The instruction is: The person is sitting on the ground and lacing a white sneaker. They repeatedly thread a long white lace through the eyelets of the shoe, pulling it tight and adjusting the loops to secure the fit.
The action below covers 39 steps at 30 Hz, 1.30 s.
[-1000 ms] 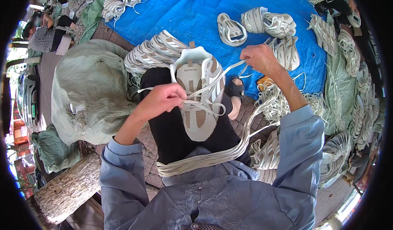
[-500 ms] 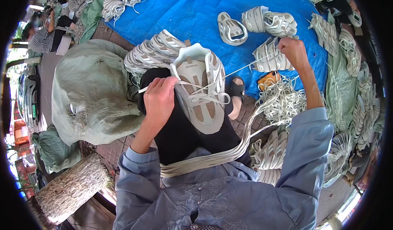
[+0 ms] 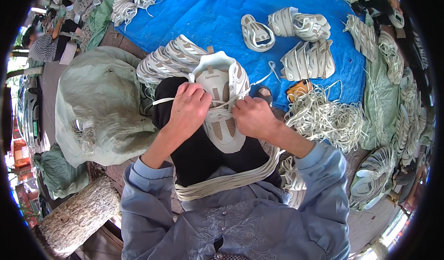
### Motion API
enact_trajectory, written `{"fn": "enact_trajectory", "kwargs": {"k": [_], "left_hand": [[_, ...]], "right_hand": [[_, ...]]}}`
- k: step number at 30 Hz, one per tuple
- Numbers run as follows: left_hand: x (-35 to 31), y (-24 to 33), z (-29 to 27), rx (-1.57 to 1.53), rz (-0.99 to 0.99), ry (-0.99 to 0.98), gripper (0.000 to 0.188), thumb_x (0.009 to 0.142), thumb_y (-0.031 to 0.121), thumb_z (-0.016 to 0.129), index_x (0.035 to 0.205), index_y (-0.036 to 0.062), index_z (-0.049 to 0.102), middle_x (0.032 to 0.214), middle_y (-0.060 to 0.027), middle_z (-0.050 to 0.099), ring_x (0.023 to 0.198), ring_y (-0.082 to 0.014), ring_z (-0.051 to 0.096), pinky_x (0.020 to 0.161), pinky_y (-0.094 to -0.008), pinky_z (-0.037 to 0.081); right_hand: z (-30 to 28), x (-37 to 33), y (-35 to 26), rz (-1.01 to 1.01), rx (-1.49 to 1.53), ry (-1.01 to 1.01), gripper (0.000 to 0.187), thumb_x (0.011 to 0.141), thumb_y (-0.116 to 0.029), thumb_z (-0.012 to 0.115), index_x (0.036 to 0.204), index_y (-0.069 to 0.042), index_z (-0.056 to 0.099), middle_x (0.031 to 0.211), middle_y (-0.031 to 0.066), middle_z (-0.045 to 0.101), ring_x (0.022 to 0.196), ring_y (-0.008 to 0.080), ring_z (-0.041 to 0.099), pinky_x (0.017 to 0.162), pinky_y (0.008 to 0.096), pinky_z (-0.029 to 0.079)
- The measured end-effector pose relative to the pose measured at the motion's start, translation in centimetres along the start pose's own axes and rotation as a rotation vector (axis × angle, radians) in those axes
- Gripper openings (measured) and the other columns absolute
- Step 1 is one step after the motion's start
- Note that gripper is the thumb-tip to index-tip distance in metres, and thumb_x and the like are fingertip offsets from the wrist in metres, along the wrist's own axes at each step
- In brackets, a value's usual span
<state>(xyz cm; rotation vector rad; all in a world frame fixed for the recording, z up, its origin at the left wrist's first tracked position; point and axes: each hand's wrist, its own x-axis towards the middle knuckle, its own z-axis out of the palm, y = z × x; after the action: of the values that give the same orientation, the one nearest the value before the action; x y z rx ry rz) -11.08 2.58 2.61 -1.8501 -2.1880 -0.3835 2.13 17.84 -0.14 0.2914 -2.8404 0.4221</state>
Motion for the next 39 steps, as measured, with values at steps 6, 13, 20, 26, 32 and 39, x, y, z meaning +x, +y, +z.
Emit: {"fn": "enact_trajectory", "kwargs": {"k": [6, 13, 20, 26, 32, 39], "left_hand": [[-0.1, -1.3, -1.0, -0.174, -0.106, 0.061, 0.007, 0.062, 0.002, 0.056, 0.066, 0.0051, 0.051, 0.063, -0.0059, 0.053, 0.070, -0.0219, 0.053, 0.064, -0.0336, 0.041], [-2.7, -8.8, -4.9, 0.158, -0.213, 0.055, 0.005, 0.065, 0.002, 0.056, 0.069, 0.0053, 0.054, 0.063, -0.0060, 0.053, 0.071, -0.0223, 0.053, 0.064, -0.0342, 0.040], [-6.0, -10.3, -4.6, 0.099, -0.215, 0.023, 0.006, 0.068, 0.006, 0.059, 0.072, 0.0050, 0.056, 0.064, -0.0055, 0.053, 0.071, -0.0220, 0.052, 0.064, -0.0333, 0.040], [-5.1, -9.3, -2.8, 0.123, -0.179, 0.118, 0.008, 0.064, 0.003, 0.057, 0.071, 0.0072, 0.056, 0.060, -0.0038, 0.053, 0.067, -0.0198, 0.052, 0.061, -0.0321, 0.040], [-5.6, -9.0, -2.4, 0.075, -0.244, 0.159, 0.008, 0.065, 0.003, 0.058, 0.072, 0.0068, 0.055, 0.061, -0.0043, 0.054, 0.066, -0.0202, 0.053, 0.060, -0.0325, 0.040], [-6.4, -10.3, -4.0, 0.199, -0.287, 0.105, 0.005, 0.069, 0.004, 0.055, 0.073, 0.0064, 0.055, 0.062, -0.0065, 0.054, 0.063, -0.0228, 0.052, 0.060, -0.0345, 0.040]], "right_hand": [[-0.9, 1.1, 2.5, -0.002, 0.515, 0.016, 0.008, 0.053, -0.009, 0.063, 0.058, -0.006, 0.057, 0.062, 0.0022, 0.055, 0.064, 0.0146, 0.055, 0.055, 0.0288, 0.042], [-3.4, 4.4, 3.5, 0.412, 1.208, -0.667, 0.016, 0.052, -0.009, 0.064, 0.064, 0.001, 0.062, 0.062, 0.0039, 0.058, 0.059, 0.0095, 0.052, 0.056, 0.0219, 0.039], [-4.9, 6.2, 3.4, 0.297, 1.013, -0.691, 0.021, 0.057, -0.006, 0.065, 0.076, 0.001, 0.063, 0.062, 0.0020, 0.059, 0.060, 0.0094, 0.055, 0.054, 0.0243, 0.041], [-3.7, 4.9, 1.6, -0.245, -0.133, -0.154, 0.011, 0.055, -0.011, 0.059, 0.065, -0.009, 0.057, 0.059, 0.0026, 0.052, 0.061, 0.0162, 0.055, 0.051, 0.0276, 0.044], [-2.2, 4.2, 1.7, -0.281, -0.158, 0.294, 0.014, 0.050, -0.007, 0.058, 0.062, -0.008, 0.052, 0.059, 0.0003, 0.044, 0.056, 0.0133, 0.048, 0.045, 0.0259, 0.039], [0.1, 2.3, 0.4, 0.049, 0.108, 0.555, 0.015, 0.047, -0.006, 0.065, 0.059, -0.007, 0.055, 0.061, 0.0020, 0.051, 0.055, 0.0174, 0.051, 0.047, 0.0271, 0.041]]}}
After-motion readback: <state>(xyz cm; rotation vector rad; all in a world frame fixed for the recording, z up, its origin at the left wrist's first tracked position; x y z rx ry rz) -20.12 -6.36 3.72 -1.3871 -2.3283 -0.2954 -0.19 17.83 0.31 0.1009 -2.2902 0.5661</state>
